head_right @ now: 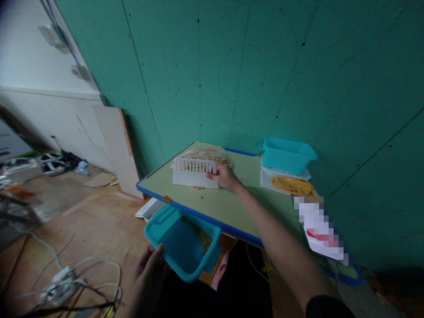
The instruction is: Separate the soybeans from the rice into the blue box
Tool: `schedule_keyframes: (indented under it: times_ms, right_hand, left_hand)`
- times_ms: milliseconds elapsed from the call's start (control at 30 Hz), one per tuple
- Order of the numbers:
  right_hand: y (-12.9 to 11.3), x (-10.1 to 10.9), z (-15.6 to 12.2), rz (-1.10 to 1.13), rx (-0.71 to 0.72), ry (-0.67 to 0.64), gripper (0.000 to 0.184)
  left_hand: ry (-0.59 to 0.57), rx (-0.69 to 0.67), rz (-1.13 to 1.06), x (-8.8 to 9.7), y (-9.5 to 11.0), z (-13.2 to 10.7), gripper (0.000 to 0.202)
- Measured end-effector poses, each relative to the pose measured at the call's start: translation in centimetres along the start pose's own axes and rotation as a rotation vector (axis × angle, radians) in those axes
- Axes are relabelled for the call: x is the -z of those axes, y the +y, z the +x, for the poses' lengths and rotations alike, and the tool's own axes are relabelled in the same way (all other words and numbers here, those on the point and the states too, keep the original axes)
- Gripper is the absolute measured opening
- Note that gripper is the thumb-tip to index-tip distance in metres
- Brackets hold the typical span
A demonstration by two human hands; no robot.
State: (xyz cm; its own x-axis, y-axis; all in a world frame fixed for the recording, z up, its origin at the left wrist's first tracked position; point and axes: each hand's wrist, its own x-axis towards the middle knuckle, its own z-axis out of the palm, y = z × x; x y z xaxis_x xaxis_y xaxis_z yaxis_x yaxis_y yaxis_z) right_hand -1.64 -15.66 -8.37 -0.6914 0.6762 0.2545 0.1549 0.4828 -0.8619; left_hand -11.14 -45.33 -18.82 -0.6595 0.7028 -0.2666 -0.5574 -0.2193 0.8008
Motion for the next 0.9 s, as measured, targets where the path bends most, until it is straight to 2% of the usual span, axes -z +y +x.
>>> schedule_keyframes:
  times_ms: [433, 733, 900]
  right_hand:
    - [0.4, -0.2, 0.3, 0.119, 0.030, -0.076, 0.034]
    - [0.1, -0.2, -0.3, 0.158, 0.006, -0.074, 0.035]
    - [-0.2, 0.0, -0.7, 0.131, -0.042, -0.046, 0.040]
  left_hand:
    - [-0.019, -0.014, -0.008, -0.2, 0.4, -0.2, 0.028]
    - [-0.067, -0.006, 0.008, 0.8, -0.5, 0.5, 0.027]
    - [-0.068, 0.006, 0.019, 0.6, -0.6, 0.3, 0.031]
